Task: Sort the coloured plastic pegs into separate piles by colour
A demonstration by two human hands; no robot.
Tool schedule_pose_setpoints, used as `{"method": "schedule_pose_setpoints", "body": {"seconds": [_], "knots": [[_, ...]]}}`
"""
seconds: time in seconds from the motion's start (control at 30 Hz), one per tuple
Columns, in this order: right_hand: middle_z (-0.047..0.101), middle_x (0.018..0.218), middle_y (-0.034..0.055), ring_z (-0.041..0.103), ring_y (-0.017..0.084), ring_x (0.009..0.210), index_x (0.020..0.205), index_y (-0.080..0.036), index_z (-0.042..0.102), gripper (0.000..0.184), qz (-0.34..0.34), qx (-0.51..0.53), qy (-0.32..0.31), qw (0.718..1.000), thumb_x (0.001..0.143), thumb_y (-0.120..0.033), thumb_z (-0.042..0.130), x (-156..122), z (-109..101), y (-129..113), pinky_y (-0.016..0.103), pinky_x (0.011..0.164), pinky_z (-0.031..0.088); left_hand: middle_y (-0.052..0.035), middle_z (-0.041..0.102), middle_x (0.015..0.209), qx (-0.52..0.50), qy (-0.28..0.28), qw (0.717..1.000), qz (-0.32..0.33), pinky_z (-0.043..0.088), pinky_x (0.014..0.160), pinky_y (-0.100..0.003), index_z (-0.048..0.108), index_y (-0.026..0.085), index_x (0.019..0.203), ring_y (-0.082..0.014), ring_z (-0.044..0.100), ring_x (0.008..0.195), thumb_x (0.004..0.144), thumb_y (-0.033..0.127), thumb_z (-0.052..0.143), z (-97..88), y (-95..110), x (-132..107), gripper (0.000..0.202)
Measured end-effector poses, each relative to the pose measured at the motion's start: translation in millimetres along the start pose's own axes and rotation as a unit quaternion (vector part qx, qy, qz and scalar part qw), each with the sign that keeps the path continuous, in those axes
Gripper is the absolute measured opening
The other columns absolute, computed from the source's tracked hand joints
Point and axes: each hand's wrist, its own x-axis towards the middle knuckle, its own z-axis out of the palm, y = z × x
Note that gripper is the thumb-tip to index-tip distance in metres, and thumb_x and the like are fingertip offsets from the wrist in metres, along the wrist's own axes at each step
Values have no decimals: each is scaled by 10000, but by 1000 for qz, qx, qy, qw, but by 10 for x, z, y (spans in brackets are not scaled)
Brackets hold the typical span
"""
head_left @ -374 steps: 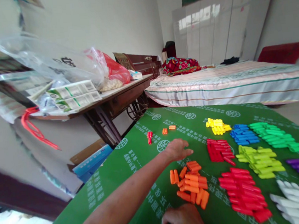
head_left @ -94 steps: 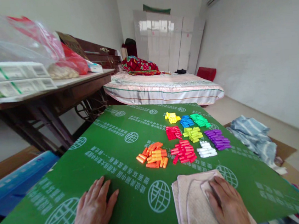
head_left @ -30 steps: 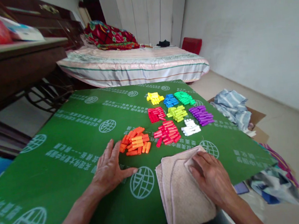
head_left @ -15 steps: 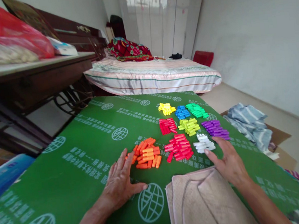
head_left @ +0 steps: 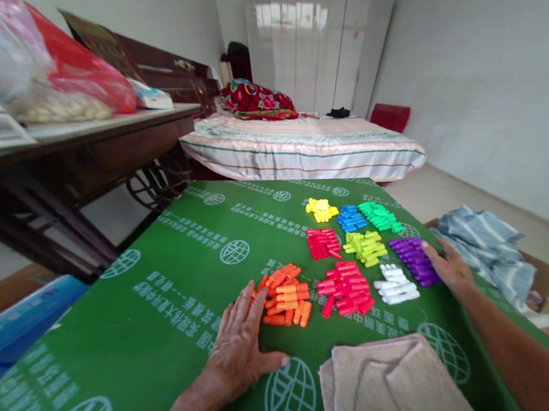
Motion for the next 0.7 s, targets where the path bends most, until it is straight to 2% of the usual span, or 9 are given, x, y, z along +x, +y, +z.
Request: {"method": "schedule_pose_setpoints", "body": {"seconds": [0.07,0.17,0.3,0.47,0.7], "knots": [[634,1083,194,579,321,976,1152,-100,608,725,16,9,-40,999,726,-661,436,-32,50,-22,454,878,417,-145,135,1517,-2,-8,1000,0,151,1122,-494,222,172,1428,-293,132,1388,541,489,687,-8,25,13,1051],[651,1065,149,587,294,969,1116,-138,631,652,1,34,-69,997,726,-634,467,-148,113,-144,439,898,415,-149,130,1517,-7,-14,1000,9,146,1117,-505,234,177,1424,-295,127,1388,540,494,687,-33,72,34,1042],[636,1120,134,577,279,1018,1147,-148,614,640,-11,78,-71,994,720,-613,503,-321,210,-394,427,930,404,-152,150,1513,-18,-21,999,18,155,1111,-506,256,175,1416,-300,128,1387,544,467,694,-30,155,70,1019],[616,1167,119,551,279,1085,1161,-169,602,635,-28,129,-65,989,703,-605,543,-450,422,-700,426,976,373,-175,159,1506,-48,-9,998,29,171,1098,-524,263,183,1412,-316,157,1377,567,480,688,63,261,86,992],[648,1077,127,594,267,995,1122,-151,599,613,-20,202,-87,975,668,-562,590,-545,702,-1099,407,917,422,-179,217,1491,-68,18,997,42,198,1111,-496,254,130,1413,-305,179,1376,610,464,678,168,370,52,968]]}}
